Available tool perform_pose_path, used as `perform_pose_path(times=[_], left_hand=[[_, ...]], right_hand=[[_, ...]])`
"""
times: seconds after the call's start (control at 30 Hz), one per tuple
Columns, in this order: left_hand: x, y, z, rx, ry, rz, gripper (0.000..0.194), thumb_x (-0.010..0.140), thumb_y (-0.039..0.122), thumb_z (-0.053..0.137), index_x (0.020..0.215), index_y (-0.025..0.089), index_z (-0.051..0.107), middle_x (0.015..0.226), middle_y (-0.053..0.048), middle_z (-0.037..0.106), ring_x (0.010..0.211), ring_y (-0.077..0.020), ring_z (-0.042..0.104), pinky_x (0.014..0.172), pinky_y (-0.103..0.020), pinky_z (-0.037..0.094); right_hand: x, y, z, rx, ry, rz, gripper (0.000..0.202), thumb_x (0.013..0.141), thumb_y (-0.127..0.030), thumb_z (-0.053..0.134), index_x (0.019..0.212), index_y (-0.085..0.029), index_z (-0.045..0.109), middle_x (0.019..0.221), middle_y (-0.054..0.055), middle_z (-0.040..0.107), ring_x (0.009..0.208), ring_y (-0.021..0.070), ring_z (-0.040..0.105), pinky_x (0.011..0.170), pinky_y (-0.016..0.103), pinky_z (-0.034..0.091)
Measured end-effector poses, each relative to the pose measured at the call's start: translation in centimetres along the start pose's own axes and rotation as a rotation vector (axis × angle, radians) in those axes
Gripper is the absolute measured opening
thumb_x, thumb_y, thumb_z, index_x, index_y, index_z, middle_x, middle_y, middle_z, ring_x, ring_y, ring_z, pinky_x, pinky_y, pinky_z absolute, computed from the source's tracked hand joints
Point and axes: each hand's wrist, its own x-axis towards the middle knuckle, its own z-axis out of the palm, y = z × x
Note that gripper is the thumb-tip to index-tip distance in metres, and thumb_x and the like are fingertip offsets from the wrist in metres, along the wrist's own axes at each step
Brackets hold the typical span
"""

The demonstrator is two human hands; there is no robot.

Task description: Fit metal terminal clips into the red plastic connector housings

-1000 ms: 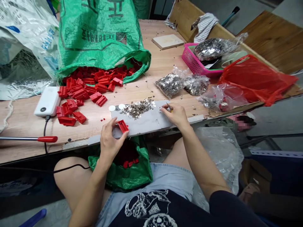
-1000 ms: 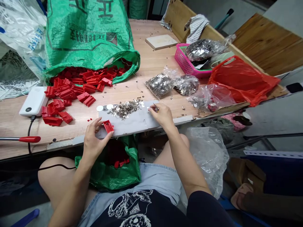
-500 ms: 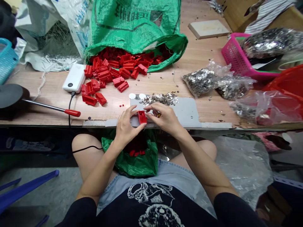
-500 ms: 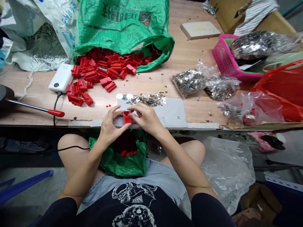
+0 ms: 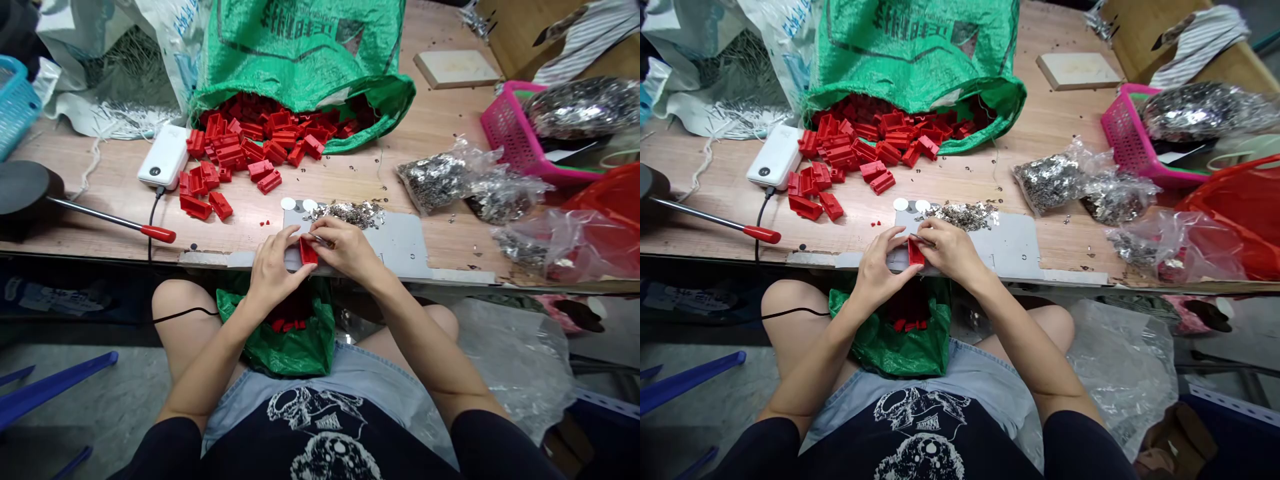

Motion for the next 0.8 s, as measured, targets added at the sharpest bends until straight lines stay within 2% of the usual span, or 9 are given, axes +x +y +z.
perform_pose_path(times=[0.13, 0.2, 0.27, 0.33, 0.4, 0.47, 0.6, 0.7, 0.8], left_hand=[[0.1, -0.1, -0.1, -0.013, 0.006, 0.012, 0.075, 0.076, 0.027, 0.088, 0.139, 0.025, 0.047, 0.121, -0.004, 0.073, 0.119, -0.0253, 0.066, 0.106, -0.044, 0.051], [0.1, -0.1, -0.1, -0.008, 0.020, 0.023, 0.074, 0.076, 0.029, 0.088, 0.139, 0.024, 0.049, 0.122, -0.006, 0.073, 0.119, -0.0256, 0.066, 0.106, -0.044, 0.051], [0.2, -0.2, 0.0, 0.003, 0.031, 0.030, 0.071, 0.077, 0.030, 0.087, 0.138, 0.024, 0.053, 0.122, -0.007, 0.071, 0.116, -0.0256, 0.067, 0.105, -0.044, 0.052], [0.3, -0.3, 0.0, 0.021, 0.032, 0.029, 0.066, 0.078, 0.031, 0.086, 0.137, 0.024, 0.056, 0.122, -0.008, 0.070, 0.114, -0.0254, 0.068, 0.104, -0.044, 0.053], [0.4, -0.4, 0.0, 0.045, 0.034, 0.031, 0.062, 0.079, 0.032, 0.085, 0.135, 0.025, 0.060, 0.120, -0.008, 0.070, 0.112, -0.0257, 0.068, 0.103, -0.044, 0.054], [0.6, -0.5, 0.0, 0.060, 0.039, 0.037, 0.059, 0.080, 0.034, 0.085, 0.134, 0.026, 0.062, 0.119, -0.008, 0.070, 0.111, -0.0260, 0.068, 0.102, -0.045, 0.054], [0.8, -0.6, -0.1, 0.062, 0.037, 0.055, 0.058, 0.081, 0.036, 0.083, 0.134, 0.024, 0.063, 0.121, -0.008, 0.070, 0.113, -0.0266, 0.067, 0.104, -0.045, 0.054], [1.0, -0.7, -0.2, 0.078, 0.037, 0.063, 0.057, 0.082, 0.039, 0.082, 0.133, 0.024, 0.063, 0.121, -0.009, 0.069, 0.113, -0.0277, 0.067, 0.104, -0.047, 0.053], [1.3, -0.9, -0.2, 0.103, 0.045, 0.060, 0.056, 0.083, 0.042, 0.080, 0.134, 0.025, 0.063, 0.119, -0.008, 0.070, 0.112, -0.0282, 0.067, 0.103, -0.047, 0.054]], right_hand=[[-1.0, 0.4, -0.5, 0.070, -0.102, 0.013, 0.025, 0.098, -0.027, 0.061, 0.117, -0.026, 0.077, 0.109, 0.008, 0.066, 0.097, 0.0198, 0.066, 0.086, 0.035, 0.053], [-2.1, 0.2, -0.7, 0.133, -0.075, 0.038, 0.032, 0.099, -0.029, 0.059, 0.128, -0.028, 0.072, 0.112, 0.007, 0.064, 0.096, 0.0184, 0.064, 0.084, 0.034, 0.054], [-3.5, 0.2, -0.9, 0.169, 0.046, 0.113, 0.035, 0.099, -0.030, 0.058, 0.132, -0.027, 0.070, 0.110, 0.007, 0.064, 0.086, 0.0158, 0.063, 0.075, 0.030, 0.054], [-4.6, 0.9, -1.5, 0.107, 0.229, 0.233, 0.032, 0.098, -0.031, 0.059, 0.126, -0.023, 0.072, 0.101, 0.005, 0.066, 0.072, 0.0141, 0.060, 0.067, 0.029, 0.052], [-5.3, 2.6, -2.6, -0.060, 0.405, 0.363, 0.025, 0.095, -0.030, 0.061, 0.114, -0.021, 0.076, 0.092, 0.005, 0.069, 0.066, 0.0149, 0.057, 0.069, 0.031, 0.052], [-5.3, 4.9, -4.0, -0.237, 0.507, 0.459, 0.020, 0.091, -0.027, 0.062, 0.103, -0.020, 0.077, 0.090, 0.006, 0.071, 0.068, 0.0176, 0.059, 0.077, 0.035, 0.053], [-3.8, 8.6, -5.7, -0.352, 0.430, 0.487, 0.016, 0.088, -0.022, 0.064, 0.095, -0.019, 0.078, 0.096, 0.009, 0.073, 0.083, 0.0228, 0.065, 0.084, 0.037, 0.053], [-2.5, 9.1, -5.9, -0.362, 0.350, 0.469, 0.015, 0.089, -0.019, 0.063, 0.090, -0.020, 0.077, 0.098, 0.008, 0.072, 0.087, 0.0224, 0.067, 0.084, 0.034, 0.051], [-2.7, 8.6, -7.4, -0.343, 0.350, 0.439, 0.013, 0.089, -0.019, 0.063, 0.090, -0.020, 0.076, 0.099, 0.008, 0.073, 0.088, 0.0209, 0.067, 0.082, 0.032, 0.051]])
